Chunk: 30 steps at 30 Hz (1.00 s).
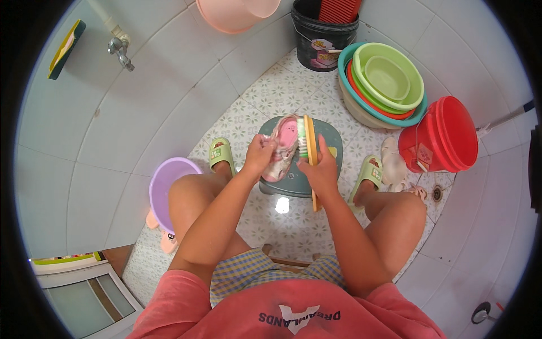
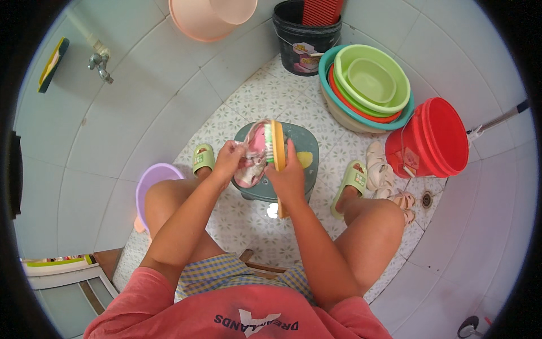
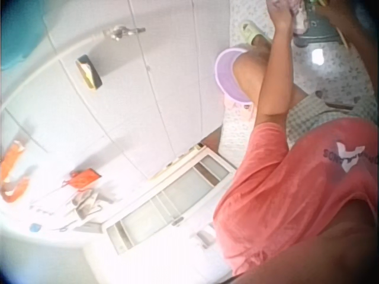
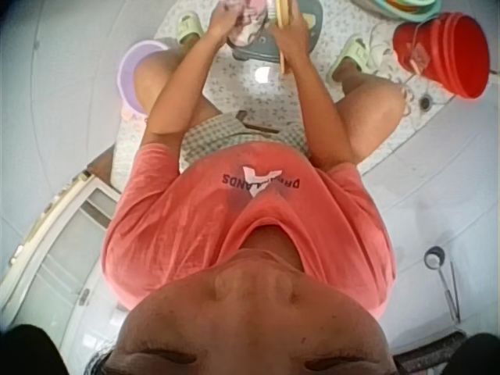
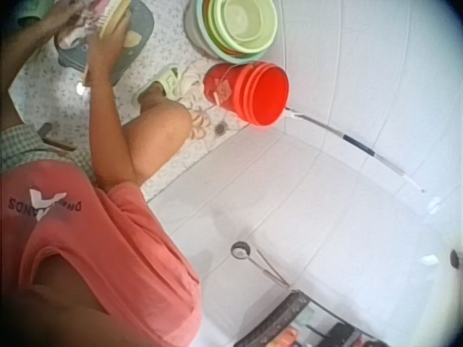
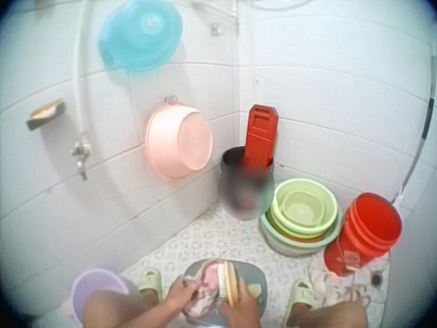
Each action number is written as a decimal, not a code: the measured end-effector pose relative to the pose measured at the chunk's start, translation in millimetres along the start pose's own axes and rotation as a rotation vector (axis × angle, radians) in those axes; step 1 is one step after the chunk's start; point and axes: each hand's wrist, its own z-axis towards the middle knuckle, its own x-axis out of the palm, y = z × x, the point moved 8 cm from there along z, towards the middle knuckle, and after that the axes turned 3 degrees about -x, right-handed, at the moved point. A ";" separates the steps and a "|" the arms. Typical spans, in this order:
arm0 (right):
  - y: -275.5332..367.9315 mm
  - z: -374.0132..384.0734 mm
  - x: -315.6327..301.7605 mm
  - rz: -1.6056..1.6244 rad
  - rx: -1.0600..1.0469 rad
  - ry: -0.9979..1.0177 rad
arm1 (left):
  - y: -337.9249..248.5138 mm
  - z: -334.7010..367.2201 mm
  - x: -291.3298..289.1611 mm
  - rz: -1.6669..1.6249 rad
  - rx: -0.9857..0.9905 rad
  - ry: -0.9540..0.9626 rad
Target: The person scrubs a shoe with a brush while holding it over a small stool.
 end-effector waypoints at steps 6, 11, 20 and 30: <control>-11.8 43.6 22.0 -0.034 -0.150 0.099 | -6.5 -2.5 1.9 0.251 0.321 0.044; -27.2 73.5 25.3 -0.131 -0.048 0.105 | -20.0 -14.0 19.8 0.640 0.458 -0.071; -25.0 59.2 35.1 0.200 0.143 0.218 | -26.4 -15.1 16.6 0.733 0.559 -0.210; -19.6 56.3 31.2 -0.017 -0.037 0.153 | -28.8 -10.8 15.6 0.496 0.519 -0.063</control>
